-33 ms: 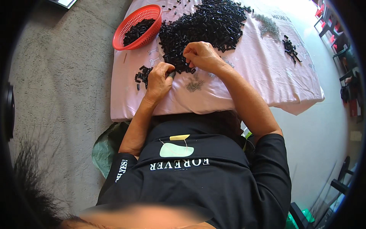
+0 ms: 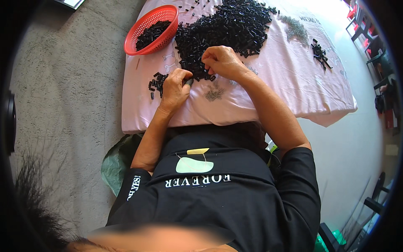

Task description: Assembling small black plastic components by hand.

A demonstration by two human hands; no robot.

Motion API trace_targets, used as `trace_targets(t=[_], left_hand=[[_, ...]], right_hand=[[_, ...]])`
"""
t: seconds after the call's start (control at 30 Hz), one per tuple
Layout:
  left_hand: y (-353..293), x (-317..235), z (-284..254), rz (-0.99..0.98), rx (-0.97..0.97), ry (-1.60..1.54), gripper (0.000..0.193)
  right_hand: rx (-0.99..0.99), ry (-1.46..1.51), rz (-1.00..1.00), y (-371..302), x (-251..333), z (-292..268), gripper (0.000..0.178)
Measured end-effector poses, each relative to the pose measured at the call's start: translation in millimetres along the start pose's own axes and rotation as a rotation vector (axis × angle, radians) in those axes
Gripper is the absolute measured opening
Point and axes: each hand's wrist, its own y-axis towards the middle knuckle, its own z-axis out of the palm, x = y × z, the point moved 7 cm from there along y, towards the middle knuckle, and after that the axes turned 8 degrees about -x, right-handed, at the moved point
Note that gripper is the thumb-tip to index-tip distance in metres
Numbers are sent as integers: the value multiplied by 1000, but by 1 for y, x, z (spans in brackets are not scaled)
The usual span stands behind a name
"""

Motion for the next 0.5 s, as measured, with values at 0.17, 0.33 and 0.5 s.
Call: trace_targets(t=[0.17,0.33,0.5], left_hand=[[0,3,2,2,20,47,23],[-1,-1,-4,39,-30,64,22],[7,-11,-11,-90,-61,-61,22]], right_hand=[[5,55,-39,0,1,1,11],[90,18,-29,-3,7,7,10],[150,67,-21,-2,-1,12,10]])
